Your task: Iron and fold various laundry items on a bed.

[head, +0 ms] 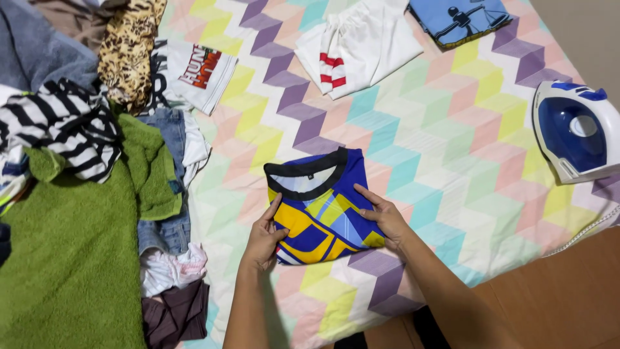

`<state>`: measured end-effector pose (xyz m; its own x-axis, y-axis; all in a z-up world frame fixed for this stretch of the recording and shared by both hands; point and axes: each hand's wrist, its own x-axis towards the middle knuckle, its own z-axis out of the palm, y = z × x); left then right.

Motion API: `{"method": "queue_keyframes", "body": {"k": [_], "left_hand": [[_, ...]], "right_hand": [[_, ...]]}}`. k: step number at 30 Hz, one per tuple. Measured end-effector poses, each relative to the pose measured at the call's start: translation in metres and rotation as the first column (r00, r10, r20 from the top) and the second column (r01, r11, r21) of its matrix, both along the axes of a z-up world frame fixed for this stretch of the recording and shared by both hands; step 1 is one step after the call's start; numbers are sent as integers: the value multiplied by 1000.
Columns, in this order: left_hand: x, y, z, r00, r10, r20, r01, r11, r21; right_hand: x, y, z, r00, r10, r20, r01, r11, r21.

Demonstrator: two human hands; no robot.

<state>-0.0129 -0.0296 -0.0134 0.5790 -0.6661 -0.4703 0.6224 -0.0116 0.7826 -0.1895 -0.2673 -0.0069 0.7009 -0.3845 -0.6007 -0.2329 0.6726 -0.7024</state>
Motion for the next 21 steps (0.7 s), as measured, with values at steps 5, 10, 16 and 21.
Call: {"method": "queue_keyframes", "body": {"k": [5,10,16,21], "left_hand": [[5,-45,13,997,-33,70,33,999,9],[12,-144,26,953,-127,274,102,989,105],[-7,-334,51,882,-184,434,101,973,208],[-14,-473,46,770,-284,572,187,957,223]], "right_hand": [[0,-62,4,993,76,90,-79,996,30],[-2,-172,21,971,119,207,-116,993,-27],[-23,-356,54,953,139,268,-107,986,-130],[-24,-508,58,916,376,140,-281,849,-447]]}}
